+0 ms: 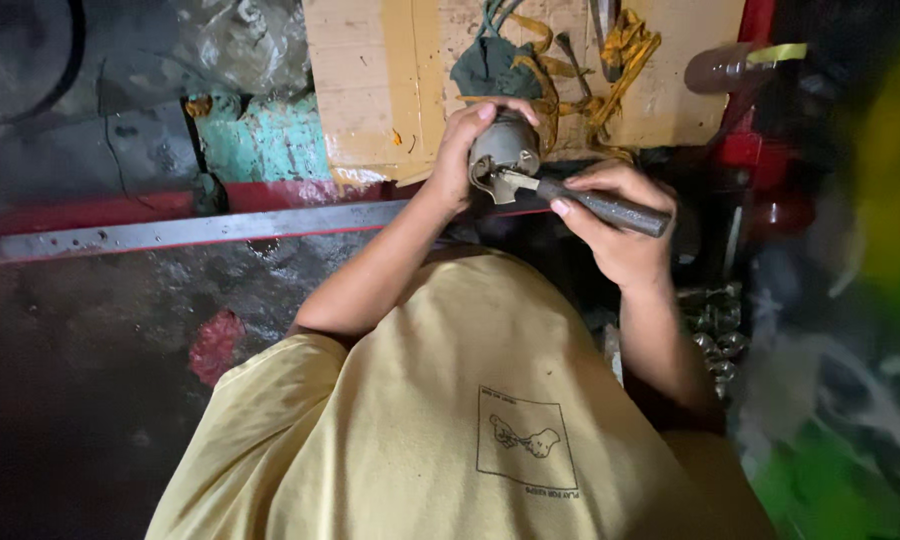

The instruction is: The person holds a small metal casting in one hand and files its inner surface with a hand file, rotating the casting to reach different areas. They occasionally set the casting down, pick up a cloth or string, and resume filing the part.

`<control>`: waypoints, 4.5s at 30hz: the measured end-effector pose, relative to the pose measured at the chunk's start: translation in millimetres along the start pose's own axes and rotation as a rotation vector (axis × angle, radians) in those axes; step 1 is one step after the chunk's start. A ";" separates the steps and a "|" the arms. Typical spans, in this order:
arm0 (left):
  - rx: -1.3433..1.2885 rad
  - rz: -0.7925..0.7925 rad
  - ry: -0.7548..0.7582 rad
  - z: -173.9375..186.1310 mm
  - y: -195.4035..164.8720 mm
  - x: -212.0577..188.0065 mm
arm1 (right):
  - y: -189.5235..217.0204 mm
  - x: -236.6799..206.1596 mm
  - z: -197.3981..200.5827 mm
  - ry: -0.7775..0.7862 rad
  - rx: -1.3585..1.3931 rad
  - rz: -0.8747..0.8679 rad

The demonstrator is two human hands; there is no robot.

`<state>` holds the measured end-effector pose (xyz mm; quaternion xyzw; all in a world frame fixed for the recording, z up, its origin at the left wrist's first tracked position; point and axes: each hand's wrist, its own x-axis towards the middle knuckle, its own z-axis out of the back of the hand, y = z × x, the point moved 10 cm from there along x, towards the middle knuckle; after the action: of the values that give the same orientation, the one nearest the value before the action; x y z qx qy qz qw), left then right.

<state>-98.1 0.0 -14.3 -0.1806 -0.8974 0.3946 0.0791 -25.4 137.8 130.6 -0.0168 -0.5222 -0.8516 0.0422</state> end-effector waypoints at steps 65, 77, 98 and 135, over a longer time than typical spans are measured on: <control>0.048 -0.079 -0.078 23.7 -51.3 -15.5 | 82.9 6.4 -52.3 0.157 -0.098 0.460; 0.002 -0.033 -0.081 23.4 -51.4 -13.9 | 79.8 -1.1 -53.5 0.113 -0.128 0.530; 0.149 -0.041 -0.049 15.4 -62.9 -8.7 | 68.4 2.6 -38.5 0.028 -0.061 0.501; 0.279 -0.144 -0.099 19.6 -59.1 -10.0 | 76.9 -14.4 -36.0 0.120 -0.107 0.550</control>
<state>-109.9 -54.0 16.1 -0.0834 -0.8474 0.5170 0.0873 -3.6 71.9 181.4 -0.1096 -0.4491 -0.8339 0.3014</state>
